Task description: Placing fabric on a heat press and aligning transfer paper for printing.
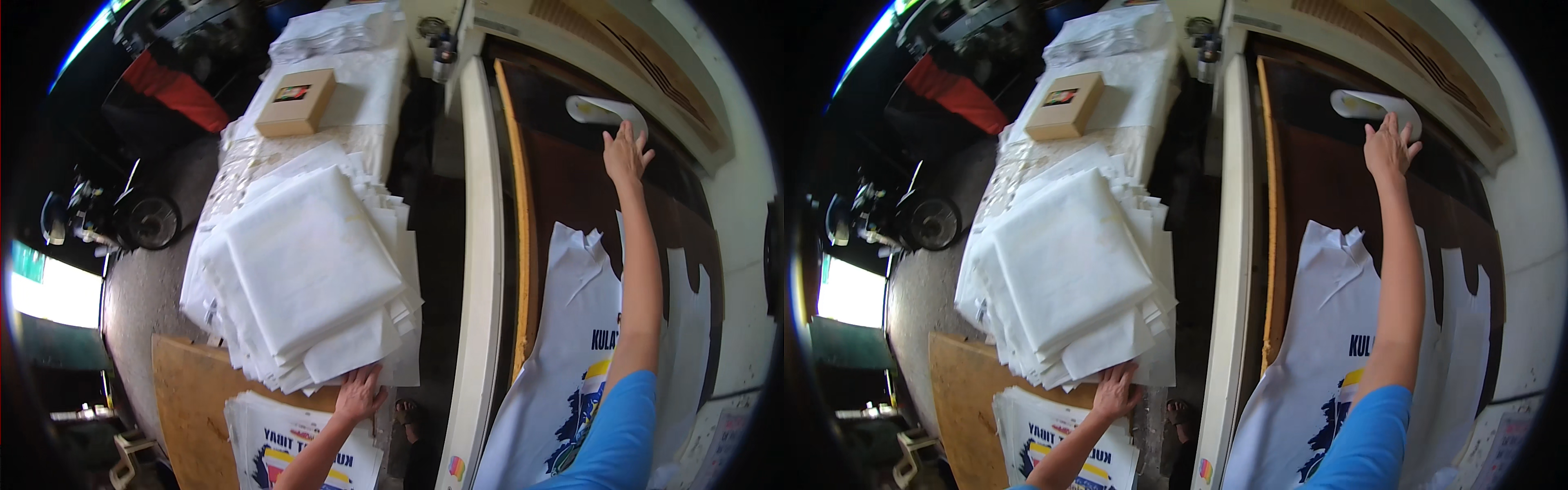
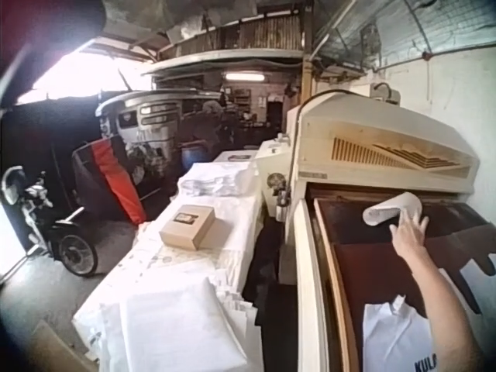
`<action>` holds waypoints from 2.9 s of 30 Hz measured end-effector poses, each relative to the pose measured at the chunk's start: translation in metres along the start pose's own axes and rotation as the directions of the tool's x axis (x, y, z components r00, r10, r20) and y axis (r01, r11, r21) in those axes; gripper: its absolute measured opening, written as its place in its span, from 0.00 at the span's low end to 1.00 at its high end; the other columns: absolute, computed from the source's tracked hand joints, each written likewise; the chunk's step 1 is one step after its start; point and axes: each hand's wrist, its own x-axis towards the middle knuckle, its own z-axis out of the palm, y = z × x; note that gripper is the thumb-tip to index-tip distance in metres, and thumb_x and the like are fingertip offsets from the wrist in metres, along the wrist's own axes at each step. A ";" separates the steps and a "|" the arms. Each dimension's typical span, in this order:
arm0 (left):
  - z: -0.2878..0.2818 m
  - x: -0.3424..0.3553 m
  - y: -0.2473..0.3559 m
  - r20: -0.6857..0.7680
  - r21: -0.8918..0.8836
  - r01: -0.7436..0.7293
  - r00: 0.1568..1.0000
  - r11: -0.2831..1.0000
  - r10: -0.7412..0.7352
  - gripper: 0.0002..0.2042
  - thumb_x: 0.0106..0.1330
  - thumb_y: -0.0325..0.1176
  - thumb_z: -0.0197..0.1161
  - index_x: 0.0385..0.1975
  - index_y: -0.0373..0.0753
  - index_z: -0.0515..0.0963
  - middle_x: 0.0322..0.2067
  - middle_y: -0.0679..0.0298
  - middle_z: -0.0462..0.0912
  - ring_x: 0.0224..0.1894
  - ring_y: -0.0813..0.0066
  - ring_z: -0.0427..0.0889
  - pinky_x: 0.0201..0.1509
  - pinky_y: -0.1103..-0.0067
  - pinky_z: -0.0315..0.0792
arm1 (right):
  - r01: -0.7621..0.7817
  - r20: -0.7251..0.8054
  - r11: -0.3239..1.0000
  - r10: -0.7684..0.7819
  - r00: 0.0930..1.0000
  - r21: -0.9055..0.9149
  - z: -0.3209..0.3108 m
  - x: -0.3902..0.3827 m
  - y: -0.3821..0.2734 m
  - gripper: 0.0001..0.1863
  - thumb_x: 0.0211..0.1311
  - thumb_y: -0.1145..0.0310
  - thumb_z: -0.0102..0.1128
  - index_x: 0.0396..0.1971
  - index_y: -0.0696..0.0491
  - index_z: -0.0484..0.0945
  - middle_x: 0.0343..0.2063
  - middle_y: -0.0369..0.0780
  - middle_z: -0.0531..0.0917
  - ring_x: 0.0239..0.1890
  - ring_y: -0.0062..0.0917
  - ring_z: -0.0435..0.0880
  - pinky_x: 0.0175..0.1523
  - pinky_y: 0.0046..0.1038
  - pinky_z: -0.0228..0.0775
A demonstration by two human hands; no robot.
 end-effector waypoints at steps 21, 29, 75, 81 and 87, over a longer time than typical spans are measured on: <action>-0.034 -0.223 0.125 -0.463 -0.486 -0.270 0.886 0.832 0.017 0.14 0.54 0.27 0.54 0.41 0.36 0.69 0.43 0.55 0.69 0.46 0.58 0.70 0.51 0.72 0.64 | 0.761 -0.660 0.204 -0.393 0.640 0.616 -0.386 -0.393 0.149 0.17 0.49 0.79 0.53 0.43 0.61 0.72 0.45 0.42 0.73 0.42 0.31 0.73 0.48 0.28 0.64; 0.003 -0.361 0.177 -0.349 -0.759 -0.294 0.937 0.581 0.018 0.11 0.56 0.22 0.51 0.39 0.35 0.71 0.40 0.60 0.71 0.43 0.71 0.73 0.44 0.79 0.68 | 0.200 -0.215 0.123 0.129 0.968 0.972 -0.408 -0.572 0.344 0.10 0.52 0.81 0.51 0.34 0.58 0.78 0.31 0.40 0.80 0.26 0.19 0.78 0.29 0.18 0.72; 0.247 -0.550 0.587 0.160 -0.401 -0.252 0.928 0.881 0.338 0.10 0.52 0.24 0.52 0.34 0.36 0.75 0.33 0.58 0.74 0.33 0.71 0.75 0.38 0.80 0.69 | -0.509 0.143 0.036 0.940 0.308 0.860 -0.007 -0.920 0.965 0.23 0.51 0.69 0.52 0.49 0.59 0.67 0.48 0.47 0.71 0.48 0.32 0.72 0.52 0.28 0.62; 0.222 -0.474 0.590 -0.132 -0.421 -0.293 0.956 0.858 0.262 0.10 0.51 0.23 0.51 0.33 0.39 0.76 0.24 0.63 0.76 0.26 0.77 0.74 0.31 0.82 0.68 | -0.577 0.598 -0.220 0.505 0.622 0.786 0.017 -0.901 0.829 0.15 0.49 0.71 0.52 0.38 0.60 0.73 0.31 0.41 0.78 0.26 0.24 0.79 0.29 0.24 0.71; 0.161 -0.315 0.611 -0.206 -0.646 -0.200 0.975 0.737 0.085 0.09 0.55 0.28 0.52 0.33 0.35 0.76 0.25 0.65 0.79 0.28 0.80 0.76 0.32 0.83 0.68 | -0.598 0.616 -0.252 -0.013 0.788 0.760 -0.016 -0.895 0.699 0.09 0.54 0.75 0.47 0.32 0.59 0.76 0.24 0.38 0.79 0.19 0.18 0.77 0.21 0.17 0.68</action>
